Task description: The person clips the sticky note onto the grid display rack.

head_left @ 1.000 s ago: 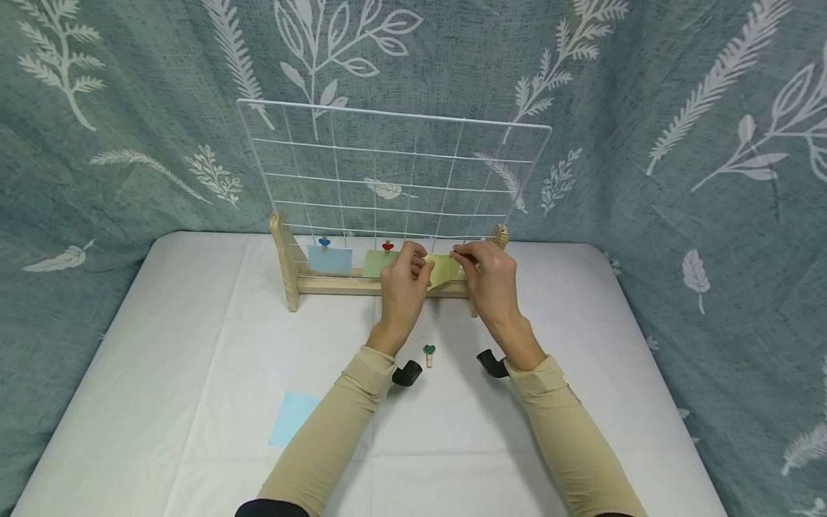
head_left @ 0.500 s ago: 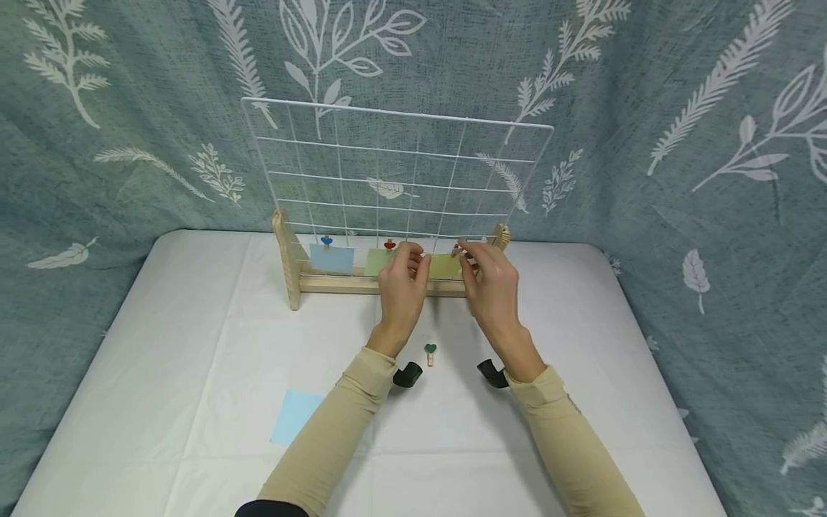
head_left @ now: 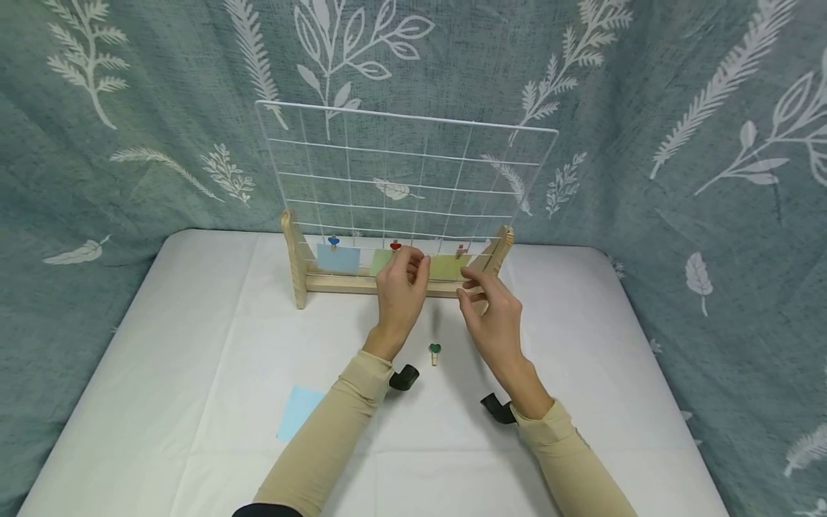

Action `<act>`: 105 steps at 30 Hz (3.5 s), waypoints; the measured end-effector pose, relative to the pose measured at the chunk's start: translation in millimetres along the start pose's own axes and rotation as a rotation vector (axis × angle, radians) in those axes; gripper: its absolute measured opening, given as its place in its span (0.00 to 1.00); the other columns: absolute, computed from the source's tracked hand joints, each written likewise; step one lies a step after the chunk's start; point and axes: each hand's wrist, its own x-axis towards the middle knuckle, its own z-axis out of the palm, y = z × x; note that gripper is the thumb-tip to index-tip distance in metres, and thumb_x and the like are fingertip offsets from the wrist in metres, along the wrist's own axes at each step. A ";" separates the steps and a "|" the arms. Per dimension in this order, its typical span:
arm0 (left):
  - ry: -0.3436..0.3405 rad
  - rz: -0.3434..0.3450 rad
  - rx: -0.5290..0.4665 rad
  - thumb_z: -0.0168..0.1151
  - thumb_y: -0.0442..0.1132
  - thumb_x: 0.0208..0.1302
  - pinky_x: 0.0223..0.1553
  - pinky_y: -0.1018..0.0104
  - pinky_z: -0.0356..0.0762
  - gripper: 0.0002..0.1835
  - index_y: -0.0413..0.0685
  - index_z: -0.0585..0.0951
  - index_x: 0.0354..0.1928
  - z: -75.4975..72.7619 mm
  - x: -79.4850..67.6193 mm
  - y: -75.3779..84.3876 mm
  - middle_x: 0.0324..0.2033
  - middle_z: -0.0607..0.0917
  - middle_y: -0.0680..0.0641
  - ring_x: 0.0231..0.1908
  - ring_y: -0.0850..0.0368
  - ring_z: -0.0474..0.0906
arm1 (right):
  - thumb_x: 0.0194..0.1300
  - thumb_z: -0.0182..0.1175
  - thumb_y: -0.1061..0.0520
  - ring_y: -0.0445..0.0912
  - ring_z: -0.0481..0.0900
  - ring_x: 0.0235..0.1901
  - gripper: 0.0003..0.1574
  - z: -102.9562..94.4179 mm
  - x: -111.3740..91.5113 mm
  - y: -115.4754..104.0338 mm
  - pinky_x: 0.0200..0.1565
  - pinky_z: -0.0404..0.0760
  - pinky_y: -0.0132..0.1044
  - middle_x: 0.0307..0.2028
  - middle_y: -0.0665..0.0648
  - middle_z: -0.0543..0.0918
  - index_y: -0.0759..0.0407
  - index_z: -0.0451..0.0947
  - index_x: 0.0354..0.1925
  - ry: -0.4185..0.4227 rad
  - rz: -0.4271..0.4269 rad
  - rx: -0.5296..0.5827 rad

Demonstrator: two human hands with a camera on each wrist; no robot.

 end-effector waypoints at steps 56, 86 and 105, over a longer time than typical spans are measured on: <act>-0.334 -0.137 0.302 0.69 0.36 0.70 0.32 0.58 0.76 0.04 0.45 0.88 0.36 -101.9 -24.4 -16.2 0.28 0.89 0.48 0.27 0.50 0.83 | 0.67 0.71 0.65 0.56 0.89 0.48 0.19 2.6 -51.9 15.3 0.48 0.89 0.52 0.49 0.62 0.91 0.65 0.85 0.56 -0.316 0.225 0.094; -0.401 -0.244 0.338 0.70 0.38 0.70 0.34 0.61 0.77 0.06 0.44 0.89 0.34 -139.7 -52.3 -41.3 0.29 0.90 0.46 0.27 0.55 0.80 | 0.68 0.71 0.64 0.55 0.89 0.47 0.16 10.6 -56.2 13.0 0.48 0.89 0.49 0.48 0.61 0.91 0.65 0.86 0.53 -0.336 0.229 0.109; -0.360 -0.348 0.351 0.71 0.36 0.68 0.32 0.66 0.76 0.05 0.42 0.89 0.34 -177.2 -78.3 -59.2 0.28 0.89 0.46 0.27 0.56 0.79 | 0.68 0.71 0.61 0.56 0.88 0.50 0.19 6.8 -59.3 15.2 0.50 0.87 0.51 0.50 0.63 0.89 0.63 0.85 0.57 -0.390 0.267 0.064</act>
